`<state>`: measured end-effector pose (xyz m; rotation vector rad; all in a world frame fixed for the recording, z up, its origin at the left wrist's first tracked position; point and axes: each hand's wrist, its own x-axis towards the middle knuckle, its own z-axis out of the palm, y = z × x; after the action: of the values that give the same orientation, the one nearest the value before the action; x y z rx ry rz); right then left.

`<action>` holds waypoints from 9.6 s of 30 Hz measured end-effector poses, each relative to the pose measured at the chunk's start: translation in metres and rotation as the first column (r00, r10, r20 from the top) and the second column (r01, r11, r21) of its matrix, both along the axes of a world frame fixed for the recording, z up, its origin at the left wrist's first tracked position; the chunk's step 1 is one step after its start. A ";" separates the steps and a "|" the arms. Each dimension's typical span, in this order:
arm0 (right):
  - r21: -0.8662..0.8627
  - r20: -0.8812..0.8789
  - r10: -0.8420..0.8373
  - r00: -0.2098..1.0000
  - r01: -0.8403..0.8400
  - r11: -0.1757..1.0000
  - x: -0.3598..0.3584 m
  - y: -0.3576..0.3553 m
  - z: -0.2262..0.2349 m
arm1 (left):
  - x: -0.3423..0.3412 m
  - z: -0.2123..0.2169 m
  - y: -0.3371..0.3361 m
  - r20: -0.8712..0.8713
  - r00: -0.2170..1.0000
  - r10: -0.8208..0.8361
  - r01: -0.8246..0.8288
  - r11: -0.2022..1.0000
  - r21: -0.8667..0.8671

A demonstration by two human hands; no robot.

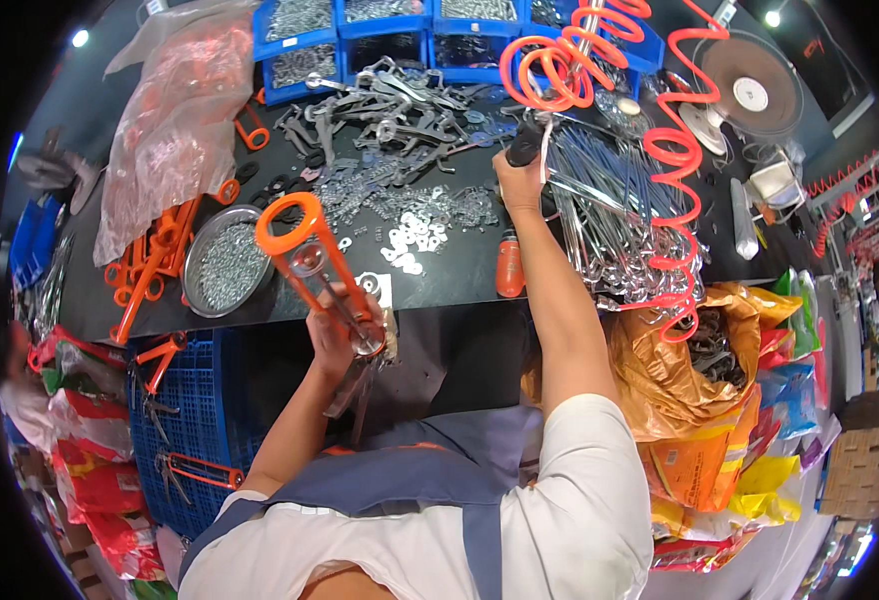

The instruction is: Assembling mechanical components for a hand-held tool (caulking gun) at a workbench using a powered screwdriver.

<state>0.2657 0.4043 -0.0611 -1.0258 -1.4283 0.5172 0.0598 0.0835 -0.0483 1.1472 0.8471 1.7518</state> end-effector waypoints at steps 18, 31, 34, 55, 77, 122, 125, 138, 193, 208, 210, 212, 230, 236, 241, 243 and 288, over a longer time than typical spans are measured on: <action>0.145 -0.054 0.864 0.501 -0.852 0.503 -0.139 -0.246 0.260 | -0.006 0.009 -0.006 -0.265 0.963 0.049 -0.038 0.998 0.047; 0.061 -0.026 0.819 0.573 -0.817 0.573 -0.142 -0.252 0.246 | -0.007 0.003 -0.002 -0.283 0.941 0.185 -0.161 0.981 0.105; 0.248 -0.321 0.774 0.545 -0.741 0.624 -0.130 -0.247 0.263 | -0.003 -0.004 0.000 -0.237 0.955 0.179 -0.159 0.982 0.103; 0.048 0.146 0.767 0.625 -0.779 0.626 -0.094 -0.321 0.060 | -0.065 0.068 -0.028 0.792 0.611 0.000 -0.169 0.977 0.131; -0.382 -0.608 0.543 0.579 -0.813 0.439 -0.147 -0.350 0.087 | -0.441 -0.122 -0.201 -0.922 -0.264 -0.285 -0.936 0.306 0.173; -0.384 -0.722 0.627 0.291 -0.923 -0.014 -0.165 -0.386 0.077 | -0.314 -0.133 -0.421 -0.923 0.141 0.357 -0.850 -0.434 -0.298; -0.386 -0.725 0.622 0.298 -0.923 -0.007 -0.169 -0.396 0.080 | -0.280 -0.100 -0.386 -0.932 0.077 0.354 -0.985 -0.116 -0.126; -0.405 -0.377 0.909 0.177 -0.914 0.010 -0.170 -0.362 0.087 | -0.341 -0.078 -0.451 -0.974 -0.123 -0.188 -0.902 -0.388 0.188; -0.453 0.064 0.880 0.472 -0.772 0.446 -0.106 -0.350 0.118 | -0.064 0.062 -0.111 -0.877 0.249 0.411 -0.339 0.885 0.319; -0.039 0.749 0.255 0.611 -0.342 0.939 -0.130 -0.155 0.009 | -0.076 0.050 -0.093 -0.072 0.997 0.016 -0.038 0.946 -0.322; -0.531 0.100 0.578 0.810 -0.448 0.720 -0.126 -0.181 0.046 | -0.075 0.045 -0.090 -0.132 0.980 0.147 -0.183 0.929 -0.321; -0.410 -0.483 0.652 0.584 -0.809 0.421 -0.118 -0.233 0.073 | -0.070 0.039 -0.091 -0.241 0.951 0.196 -0.264 0.919 -0.294; -0.324 -0.636 0.547 0.544 -0.832 0.451 -0.133 -0.338 0.059 | -0.044 0.039 -0.087 -0.412 0.793 0.448 -0.519 0.851 -0.074; -0.449 -0.529 0.673 0.516 -0.844 0.295 -0.140 -0.312 0.071 | -0.065 0.026 -0.088 -0.116 0.910 0.398 -0.414 0.859 -0.301; -0.319 0.277 0.480 0.832 -0.392 0.863 -0.145 -0.160 0.051 | -0.091 0.024 -0.096 0.078 0.916 0.393 -0.333 0.856 -0.396; -0.138 0.541 0.360 0.760 -0.342 0.930 -0.155 -0.096 0.034 | -0.089 0.027 -0.098 0.109 0.922 0.371 -0.302 0.867 -0.395; -0.024 0.507 0.718 0.476 -0.825 0.564 -0.113 -0.329 0.100 | -0.042 0.022 -0.091 0.314 0.917 0.247 -0.089 0.893 -0.441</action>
<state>0.1530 0.0750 0.0384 -0.2184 -2.3602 0.7656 0.0179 -0.0078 -0.0266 0.4545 1.0498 1.7349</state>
